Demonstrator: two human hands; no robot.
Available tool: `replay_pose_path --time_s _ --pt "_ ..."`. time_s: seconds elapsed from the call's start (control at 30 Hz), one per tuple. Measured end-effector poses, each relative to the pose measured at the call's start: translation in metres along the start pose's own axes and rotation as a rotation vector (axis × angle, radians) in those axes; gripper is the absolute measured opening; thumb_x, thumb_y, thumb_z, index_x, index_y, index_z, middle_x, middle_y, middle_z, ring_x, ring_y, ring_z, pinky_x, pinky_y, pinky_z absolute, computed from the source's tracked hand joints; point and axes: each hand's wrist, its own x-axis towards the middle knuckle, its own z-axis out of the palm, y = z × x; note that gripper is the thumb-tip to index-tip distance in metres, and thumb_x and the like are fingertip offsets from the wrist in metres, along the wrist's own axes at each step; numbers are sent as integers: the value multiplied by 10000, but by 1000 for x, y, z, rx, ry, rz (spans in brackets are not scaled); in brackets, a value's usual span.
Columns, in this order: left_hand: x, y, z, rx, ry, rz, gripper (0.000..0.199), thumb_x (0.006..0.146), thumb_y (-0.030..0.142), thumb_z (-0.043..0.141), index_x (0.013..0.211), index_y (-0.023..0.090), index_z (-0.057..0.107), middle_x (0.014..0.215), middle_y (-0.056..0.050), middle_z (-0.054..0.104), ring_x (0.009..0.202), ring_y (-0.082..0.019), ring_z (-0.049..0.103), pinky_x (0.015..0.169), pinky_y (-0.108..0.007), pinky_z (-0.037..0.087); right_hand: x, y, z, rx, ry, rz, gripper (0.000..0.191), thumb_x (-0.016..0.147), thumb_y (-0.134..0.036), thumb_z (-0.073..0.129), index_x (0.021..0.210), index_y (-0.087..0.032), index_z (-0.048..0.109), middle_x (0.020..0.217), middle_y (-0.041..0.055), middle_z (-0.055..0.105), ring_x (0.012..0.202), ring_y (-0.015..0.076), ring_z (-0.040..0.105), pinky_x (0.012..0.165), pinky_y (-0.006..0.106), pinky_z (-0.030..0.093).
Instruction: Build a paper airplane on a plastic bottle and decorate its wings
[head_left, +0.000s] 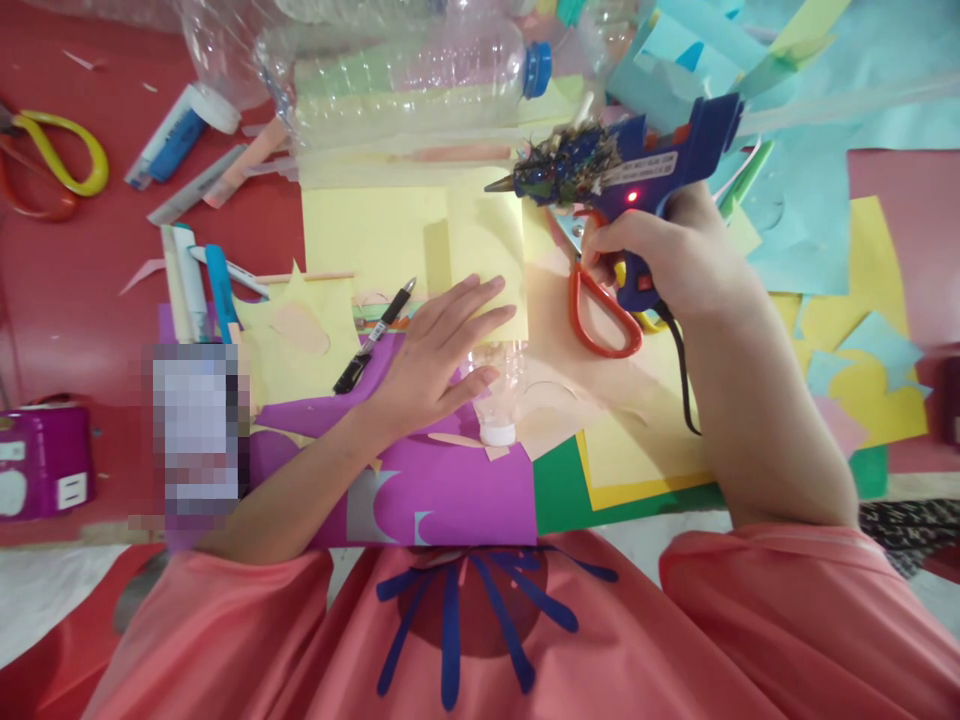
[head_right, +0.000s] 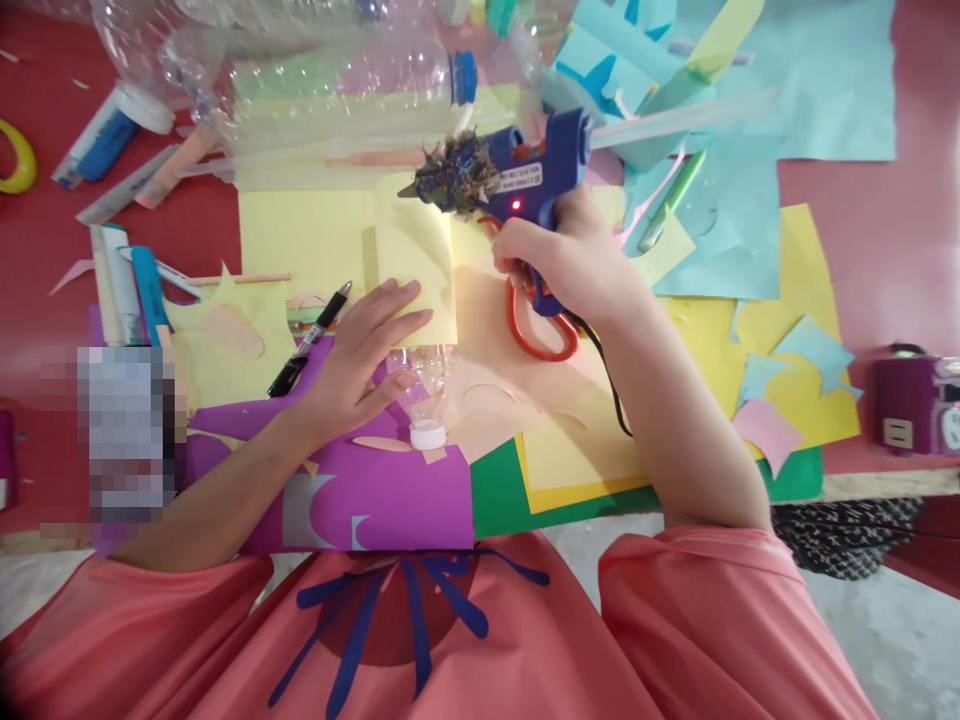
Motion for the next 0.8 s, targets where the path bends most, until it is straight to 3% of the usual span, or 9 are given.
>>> replay_pose_path --time_s 0.47,0.67,0.8 --pt "0 -1 1 -9 30 24 506 1014 510 325 1426 225 396 1522 -133 449 1474 -263 337 1191 -468 329 -3 -8 0 -84 38 -27 287 636 32 449 432 -169 468 411 -53 456 387 42 422 401 194 297" --pt "0 -1 0 6 27 18 501 1015 509 321 1421 227 400 1516 -129 458 1469 -260 347 1186 -471 335 -3 -10 -10 -81 69 -8 231 595 -7 471 443 -180 448 435 -26 459 408 63 425 407 223 294" --pt "-1 0 0 -11 24 10 493 1011 499 340 1426 240 399 1520 -120 460 1468 -264 351 1193 -473 325 -2 -8 -19 -83 42 -71 181 551 -64 509 441 -200 463 458 -17 467 407 89 426 404 266 296"
